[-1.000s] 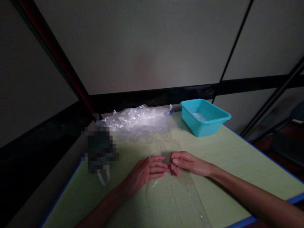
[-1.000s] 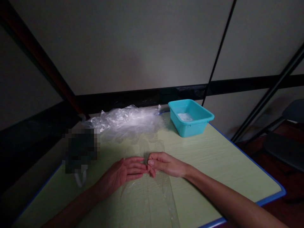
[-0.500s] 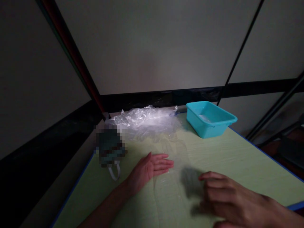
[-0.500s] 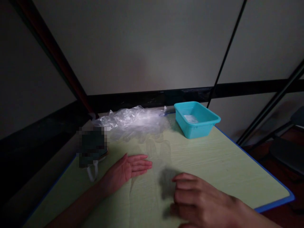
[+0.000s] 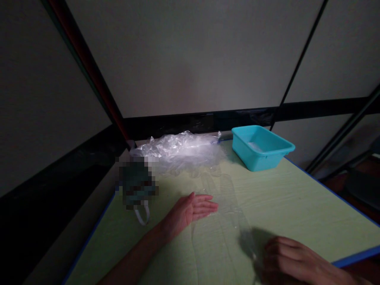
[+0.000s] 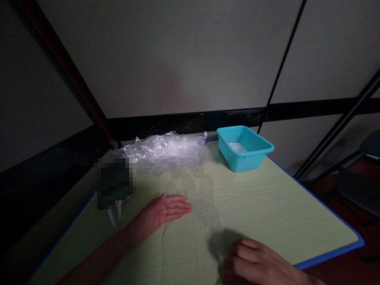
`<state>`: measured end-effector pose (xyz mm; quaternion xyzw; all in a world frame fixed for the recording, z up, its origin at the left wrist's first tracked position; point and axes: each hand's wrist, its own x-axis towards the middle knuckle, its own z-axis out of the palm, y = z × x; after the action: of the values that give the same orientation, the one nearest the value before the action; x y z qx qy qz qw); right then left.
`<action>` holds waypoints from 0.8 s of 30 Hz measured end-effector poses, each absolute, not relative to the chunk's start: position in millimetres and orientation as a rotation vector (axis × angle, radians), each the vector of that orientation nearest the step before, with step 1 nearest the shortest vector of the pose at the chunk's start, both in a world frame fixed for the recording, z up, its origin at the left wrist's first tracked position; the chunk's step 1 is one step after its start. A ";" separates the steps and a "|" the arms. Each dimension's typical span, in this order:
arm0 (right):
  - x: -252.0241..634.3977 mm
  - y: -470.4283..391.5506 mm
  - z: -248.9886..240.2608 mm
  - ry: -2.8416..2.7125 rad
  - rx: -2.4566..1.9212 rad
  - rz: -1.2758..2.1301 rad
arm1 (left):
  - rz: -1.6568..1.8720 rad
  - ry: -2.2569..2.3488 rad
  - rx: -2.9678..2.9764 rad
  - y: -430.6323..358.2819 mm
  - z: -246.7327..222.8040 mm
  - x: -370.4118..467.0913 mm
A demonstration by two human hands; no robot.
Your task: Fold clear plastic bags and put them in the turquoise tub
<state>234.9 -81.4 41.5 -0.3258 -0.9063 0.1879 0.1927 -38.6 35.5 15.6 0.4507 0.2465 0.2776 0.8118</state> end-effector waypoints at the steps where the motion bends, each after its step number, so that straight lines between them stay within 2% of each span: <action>1: 230.0 -76.7 49.9 -2.548 -0.933 0.565 | 0.591 0.527 0.968 35.7 15.3 -38.6; 6: 211.7 -30.9 74.6 -2.354 -0.815 0.969 | 0.549 0.517 0.949 39.8 12.0 -37.8; 12: 202.5 36.8 54.5 -1.597 -0.937 1.458 | 0.534 0.512 0.795 42.1 17.6 -38.2; 18: 198.9 63.6 30.6 -1.363 -0.953 1.526 | 0.496 0.448 0.772 43.5 23.9 -41.4; 24: 204.6 56.5 30.1 -1.341 -0.915 1.727 | 0.538 0.502 0.860 45.1 15.1 -41.1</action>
<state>204.6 56.5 30.1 -0.3576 -0.5241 0.6751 0.3763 -41.1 45.1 15.1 0.4073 0.2379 0.2550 0.8441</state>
